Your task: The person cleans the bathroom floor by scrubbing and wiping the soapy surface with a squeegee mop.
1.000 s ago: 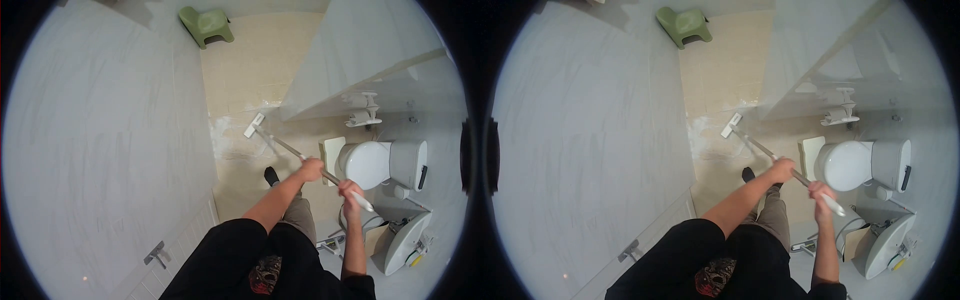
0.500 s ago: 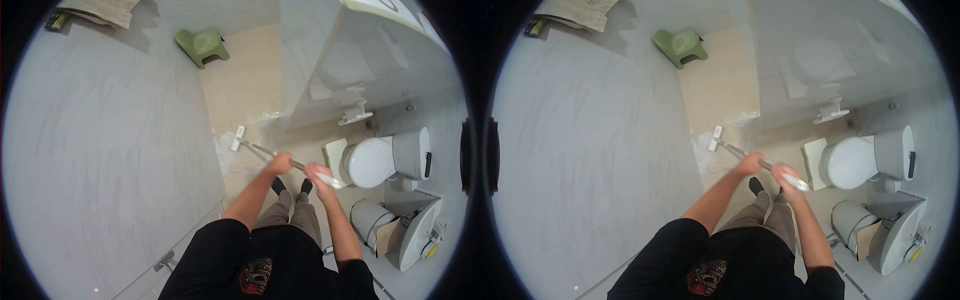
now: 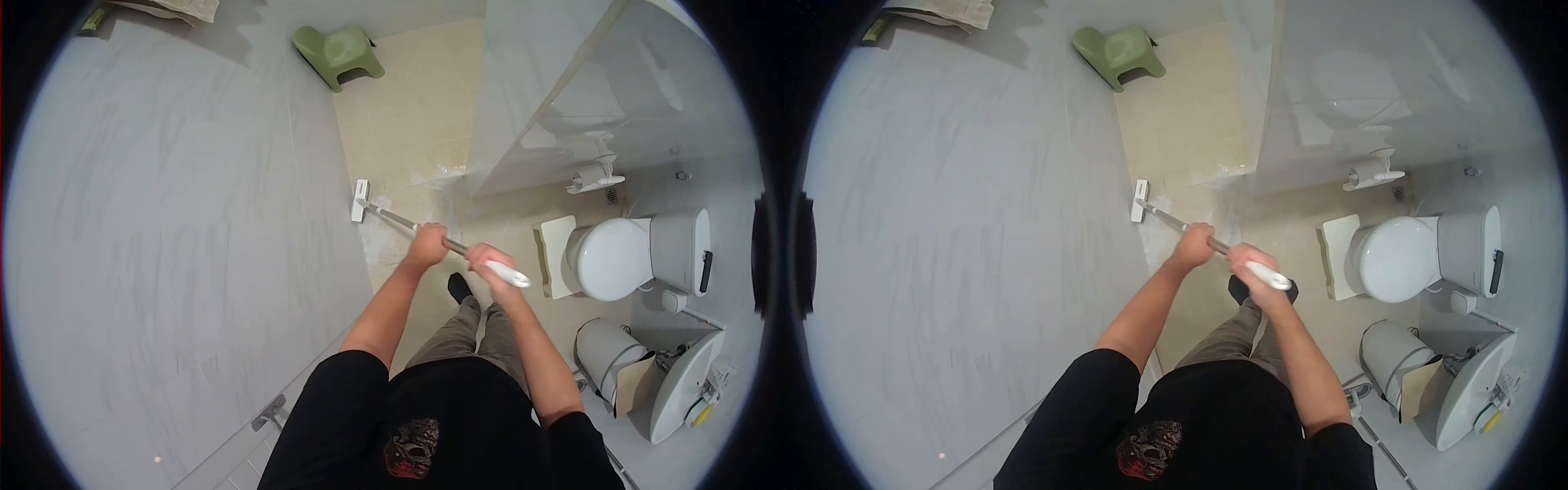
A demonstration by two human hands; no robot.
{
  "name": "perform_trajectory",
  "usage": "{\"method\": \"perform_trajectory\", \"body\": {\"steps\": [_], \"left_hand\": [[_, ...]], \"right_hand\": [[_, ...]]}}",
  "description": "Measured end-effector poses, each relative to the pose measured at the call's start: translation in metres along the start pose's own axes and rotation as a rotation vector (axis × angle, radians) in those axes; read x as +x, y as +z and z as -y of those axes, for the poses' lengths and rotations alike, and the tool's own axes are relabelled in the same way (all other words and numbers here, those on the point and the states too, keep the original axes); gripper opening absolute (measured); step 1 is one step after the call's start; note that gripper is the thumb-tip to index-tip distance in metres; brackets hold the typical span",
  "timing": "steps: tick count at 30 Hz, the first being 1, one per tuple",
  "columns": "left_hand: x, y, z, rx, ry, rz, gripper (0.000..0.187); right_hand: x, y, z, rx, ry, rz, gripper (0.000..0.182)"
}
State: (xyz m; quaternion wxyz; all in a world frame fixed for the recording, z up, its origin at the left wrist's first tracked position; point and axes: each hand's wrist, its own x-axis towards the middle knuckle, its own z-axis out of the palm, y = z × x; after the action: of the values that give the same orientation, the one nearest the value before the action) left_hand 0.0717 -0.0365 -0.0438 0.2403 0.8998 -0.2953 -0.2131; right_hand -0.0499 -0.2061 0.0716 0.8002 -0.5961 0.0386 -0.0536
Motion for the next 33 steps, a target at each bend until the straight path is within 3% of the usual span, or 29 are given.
{"method": "perform_trajectory", "body": {"steps": [4, 6, 13, 20, 22, 25, 33], "left_hand": [[-0.023, -0.007, 0.027, -0.163, -0.044, -0.067, 0.008], [-0.029, -0.004, 0.027, -0.253, -0.046, -0.232, 0.01], [-0.033, 0.032, -0.001, -0.321, -0.086, -0.344, 0.01], [-0.006, 0.058, -0.137, -0.534, -0.104, -0.183, 0.01], [0.002, 0.057, -0.166, -0.483, -0.019, -0.206, 0.006], [0.005, 0.054, -0.158, -0.377, -0.031, -0.061, 0.005], [-0.056, 0.03, -0.023, -0.269, -0.043, -0.216, 0.009]], "right_hand": [[0.024, 0.029, -0.011, -0.059, 0.049, 0.138, 0.013], [0.03, 0.031, -0.002, -0.097, 0.034, 0.235, 0.013], [0.028, 0.004, 0.03, -0.177, 0.064, 0.316, 0.018], [-0.006, -0.072, 0.123, -0.267, 0.125, 0.249, 0.026], [-0.012, -0.09, 0.136, -0.208, 0.039, 0.232, 0.015], [-0.02, -0.095, 0.118, -0.124, 0.111, 0.111, 0.025], [-0.011, -0.004, 0.018, -0.016, 0.082, 0.265, 0.016]]}}
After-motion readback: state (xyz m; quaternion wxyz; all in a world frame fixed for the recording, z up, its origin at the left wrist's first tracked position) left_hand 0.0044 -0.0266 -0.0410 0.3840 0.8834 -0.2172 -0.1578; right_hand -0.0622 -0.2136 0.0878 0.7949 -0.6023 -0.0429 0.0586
